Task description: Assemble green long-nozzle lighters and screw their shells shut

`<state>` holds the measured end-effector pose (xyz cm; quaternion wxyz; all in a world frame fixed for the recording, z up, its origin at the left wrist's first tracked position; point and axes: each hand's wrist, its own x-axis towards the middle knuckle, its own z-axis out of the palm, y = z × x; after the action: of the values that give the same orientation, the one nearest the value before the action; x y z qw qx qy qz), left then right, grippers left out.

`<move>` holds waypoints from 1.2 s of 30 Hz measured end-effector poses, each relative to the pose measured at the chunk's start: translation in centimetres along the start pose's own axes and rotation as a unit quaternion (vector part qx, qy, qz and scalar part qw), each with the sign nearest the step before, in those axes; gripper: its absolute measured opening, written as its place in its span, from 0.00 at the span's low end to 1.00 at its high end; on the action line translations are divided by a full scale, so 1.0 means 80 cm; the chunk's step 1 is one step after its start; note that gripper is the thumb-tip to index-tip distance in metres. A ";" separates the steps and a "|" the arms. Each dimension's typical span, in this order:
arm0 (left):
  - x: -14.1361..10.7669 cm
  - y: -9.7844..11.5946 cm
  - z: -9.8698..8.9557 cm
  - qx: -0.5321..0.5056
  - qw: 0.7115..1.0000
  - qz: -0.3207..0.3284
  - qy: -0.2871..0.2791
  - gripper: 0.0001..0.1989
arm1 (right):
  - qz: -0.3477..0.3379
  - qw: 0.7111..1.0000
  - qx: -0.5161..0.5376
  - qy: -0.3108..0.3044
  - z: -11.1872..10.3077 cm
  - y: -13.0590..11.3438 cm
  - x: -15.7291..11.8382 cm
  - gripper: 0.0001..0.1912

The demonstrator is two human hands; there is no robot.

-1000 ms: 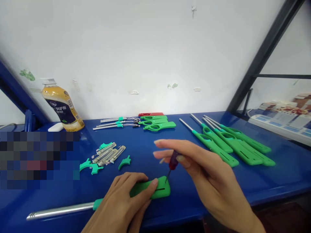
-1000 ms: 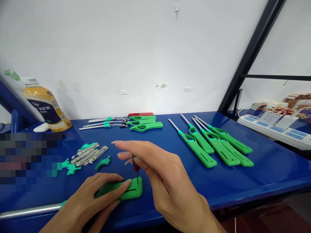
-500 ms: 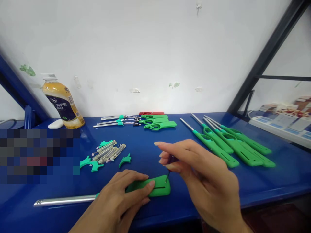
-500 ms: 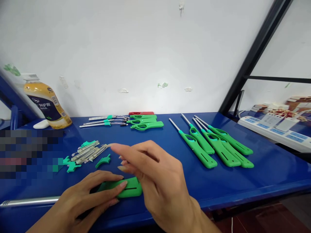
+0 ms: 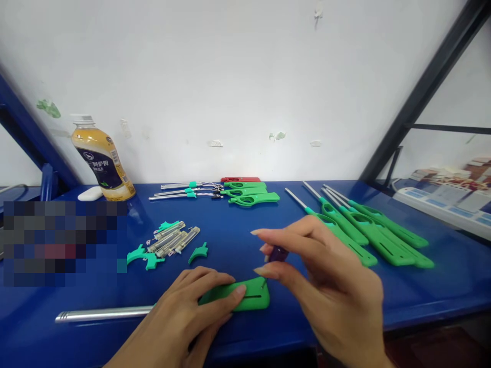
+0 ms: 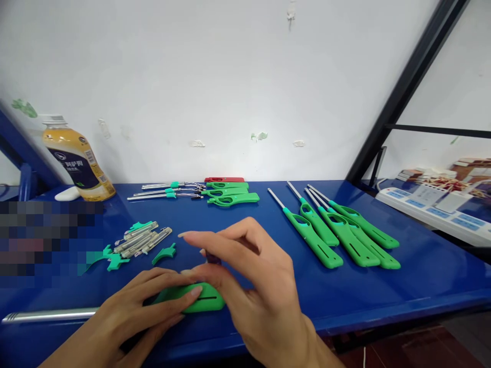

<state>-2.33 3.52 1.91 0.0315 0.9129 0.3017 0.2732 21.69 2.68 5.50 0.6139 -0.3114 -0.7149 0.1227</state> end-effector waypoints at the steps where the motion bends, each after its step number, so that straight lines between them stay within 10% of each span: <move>1: -0.001 -0.001 0.001 0.000 1.000 0.000 0.000 0.25 | -0.014 1.000 -0.021 0.016 0.002 0.000 0.000 0.22; 7: -0.002 0.001 0.001 0.008 1.000 0.007 0.018 0.27 | 0.030 0.998 -0.015 -0.047 -0.005 0.002 -0.002 0.26; 12: 0.002 0.005 -0.001 0.010 0.999 0.010 0.048 0.28 | -0.015 0.989 -0.122 0.077 -0.003 0.007 -0.002 0.24; 17: 0.000 0.004 0.003 0.006 1.000 0.005 0.028 0.27 | 0.037 0.999 -0.020 -0.031 -0.005 0.001 -0.002 0.21; 23: -0.005 0.002 0.008 -0.001 1.000 0.009 0.029 0.27 | -0.009 0.999 -0.040 0.031 0.000 0.004 -0.005 0.25; 29: -0.005 0.000 0.002 -0.005 1.000 -0.003 0.005 0.28 | 0.048 0.998 0.003 -0.049 -0.005 -0.001 -0.002 0.21; 36: 0.000 0.001 0.003 -0.003 1.000 0.014 0.027 0.24 | -0.031 0.996 -0.080 0.009 -0.001 0.005 -0.005 0.21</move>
<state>-2.11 3.48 1.72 0.0219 0.9091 0.2887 0.2994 21.91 2.71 4.95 0.5966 -0.3384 -0.7264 0.0429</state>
